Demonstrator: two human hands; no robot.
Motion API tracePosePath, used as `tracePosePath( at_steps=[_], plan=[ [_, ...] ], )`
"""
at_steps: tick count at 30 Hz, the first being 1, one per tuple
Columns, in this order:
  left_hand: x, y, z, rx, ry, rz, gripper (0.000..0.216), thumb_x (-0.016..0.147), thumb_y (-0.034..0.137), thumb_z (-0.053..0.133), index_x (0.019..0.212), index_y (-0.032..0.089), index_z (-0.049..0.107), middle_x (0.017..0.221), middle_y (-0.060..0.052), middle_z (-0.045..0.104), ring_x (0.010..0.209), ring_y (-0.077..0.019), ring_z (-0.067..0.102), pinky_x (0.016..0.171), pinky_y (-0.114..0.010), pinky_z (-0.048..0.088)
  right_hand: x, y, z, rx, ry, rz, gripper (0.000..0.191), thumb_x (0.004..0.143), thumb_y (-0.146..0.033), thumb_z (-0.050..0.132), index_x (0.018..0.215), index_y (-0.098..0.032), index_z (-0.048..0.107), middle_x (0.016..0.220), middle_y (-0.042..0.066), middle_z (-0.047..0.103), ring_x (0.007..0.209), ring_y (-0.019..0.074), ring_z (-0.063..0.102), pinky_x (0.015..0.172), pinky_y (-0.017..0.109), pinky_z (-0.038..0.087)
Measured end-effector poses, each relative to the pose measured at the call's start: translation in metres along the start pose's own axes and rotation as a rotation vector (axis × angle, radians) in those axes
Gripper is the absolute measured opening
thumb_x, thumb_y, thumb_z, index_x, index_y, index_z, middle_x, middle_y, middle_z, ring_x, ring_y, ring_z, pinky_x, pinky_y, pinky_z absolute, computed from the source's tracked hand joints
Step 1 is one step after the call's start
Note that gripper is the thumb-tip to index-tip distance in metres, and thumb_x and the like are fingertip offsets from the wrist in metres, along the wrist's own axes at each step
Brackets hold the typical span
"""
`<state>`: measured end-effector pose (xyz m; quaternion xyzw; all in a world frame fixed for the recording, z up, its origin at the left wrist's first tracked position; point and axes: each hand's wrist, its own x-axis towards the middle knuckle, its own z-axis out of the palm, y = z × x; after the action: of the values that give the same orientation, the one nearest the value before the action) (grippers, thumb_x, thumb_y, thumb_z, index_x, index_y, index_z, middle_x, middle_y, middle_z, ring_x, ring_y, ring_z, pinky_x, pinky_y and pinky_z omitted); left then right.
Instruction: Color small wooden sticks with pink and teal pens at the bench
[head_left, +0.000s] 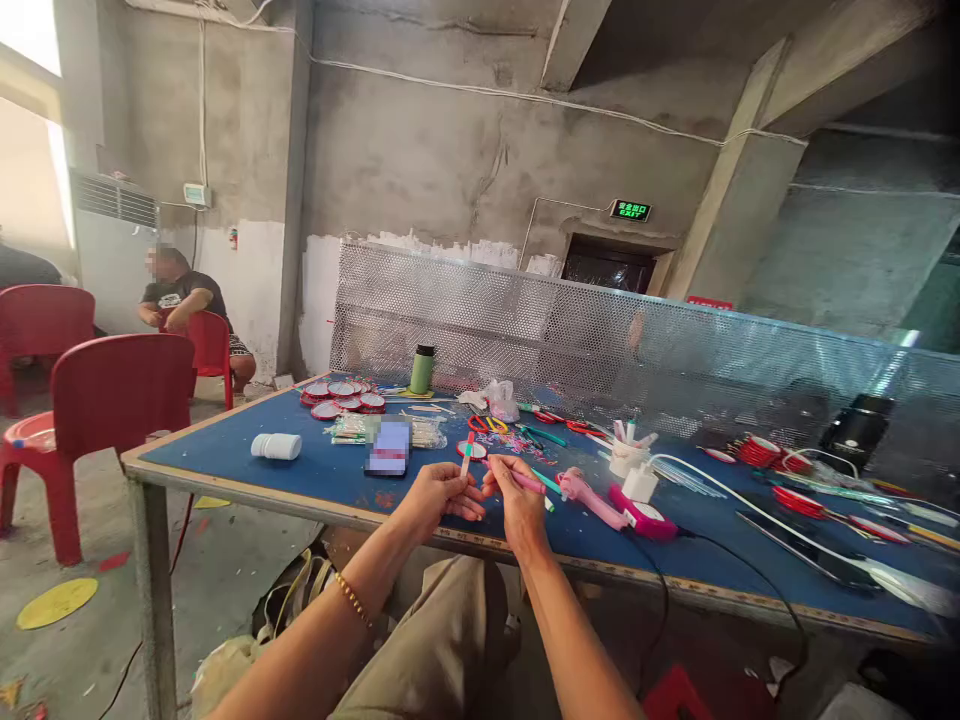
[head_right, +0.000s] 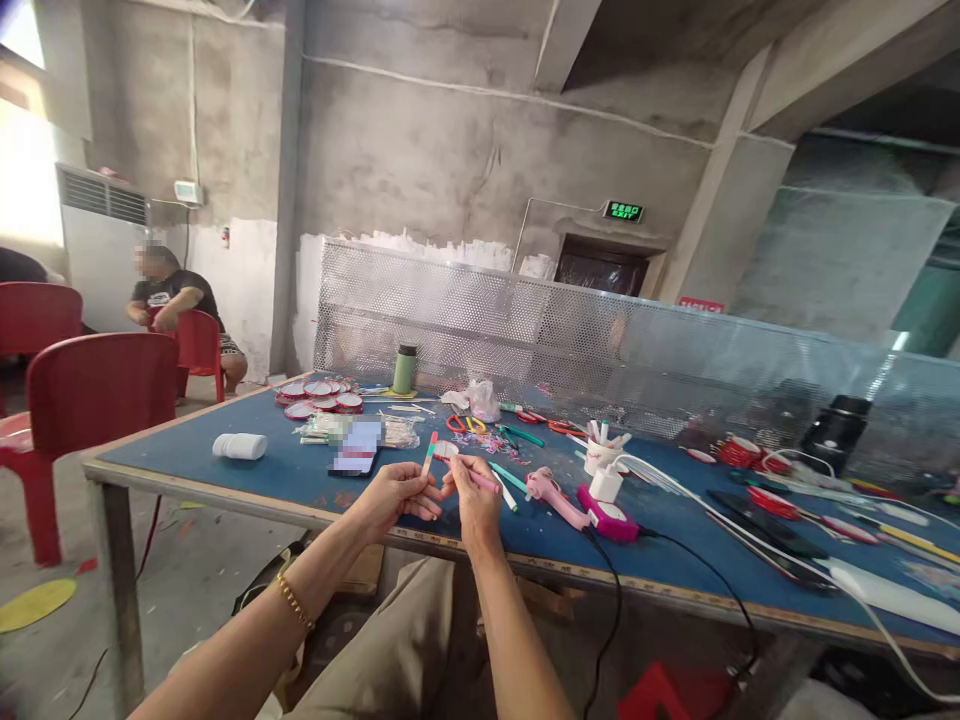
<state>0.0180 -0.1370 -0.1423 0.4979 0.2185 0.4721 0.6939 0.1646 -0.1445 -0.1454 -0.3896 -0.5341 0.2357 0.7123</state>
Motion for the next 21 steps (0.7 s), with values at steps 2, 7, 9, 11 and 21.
tracePosePath(
  at_steps=[2, 7, 9, 11, 21],
  plan=[
    [0.001, 0.002, 0.001, 0.002, 0.023, -0.013, 0.011, 0.085, 0.017, 0.064, 0.084, 0.008, 0.057, 0.074, -0.015, 0.074, 0.055, -0.0188, 0.072, 0.053, -0.025, 0.056, 0.001, 0.000, 0.000, 0.021, -0.015, -0.003, 0.030, 0.080, -0.047, 0.075, 0.084, -0.018, 0.070, 0.066, -0.001, 0.067, 0.051, 0.0127, 0.060, 0.052, 0.024, 0.047],
    [0.011, 0.003, 0.007, 0.081, 0.030, -0.029, 0.013, 0.086, 0.019, 0.064, 0.081, 0.011, 0.055, 0.070, -0.013, 0.073, 0.055, -0.0198, 0.072, 0.053, -0.025, 0.056, 0.006, -0.006, -0.002, 0.079, -0.092, -0.027, 0.032, 0.080, -0.048, 0.075, 0.096, -0.020, 0.071, 0.076, 0.002, 0.072, 0.055, 0.0148, 0.063, 0.054, 0.027, 0.049],
    [0.017, 0.003, 0.011, 0.113, 0.004, -0.040, 0.011, 0.085, 0.017, 0.063, 0.081, 0.011, 0.056, 0.070, -0.014, 0.073, 0.056, -0.0196, 0.072, 0.054, -0.024, 0.056, 0.010, -0.008, -0.006, 0.057, -0.101, -0.051, 0.033, 0.081, -0.048, 0.074, 0.096, -0.019, 0.071, 0.075, 0.002, 0.072, 0.054, 0.0151, 0.063, 0.053, 0.027, 0.049],
    [0.024, 0.003, 0.015, 0.124, -0.030, -0.062, 0.007, 0.083, 0.015, 0.063, 0.084, 0.010, 0.058, 0.071, -0.013, 0.074, 0.057, -0.0195, 0.072, 0.054, -0.024, 0.056, 0.015, -0.008, -0.010, 0.027, -0.075, -0.085, 0.034, 0.081, -0.049, 0.073, 0.094, -0.018, 0.070, 0.070, 0.001, 0.070, 0.052, 0.0142, 0.061, 0.051, 0.026, 0.048],
    [0.035, -0.012, 0.019, 0.118, 0.021, -0.035, 0.021, 0.083, 0.027, 0.069, 0.075, 0.010, 0.058, 0.065, -0.013, 0.072, 0.052, -0.0184, 0.070, 0.051, -0.024, 0.055, 0.023, -0.004, -0.016, -0.035, 0.031, -0.063, 0.030, 0.082, -0.045, 0.066, 0.068, -0.018, 0.062, 0.044, -0.006, 0.054, 0.033, 0.0083, 0.044, 0.038, 0.022, 0.035]
  ],
)
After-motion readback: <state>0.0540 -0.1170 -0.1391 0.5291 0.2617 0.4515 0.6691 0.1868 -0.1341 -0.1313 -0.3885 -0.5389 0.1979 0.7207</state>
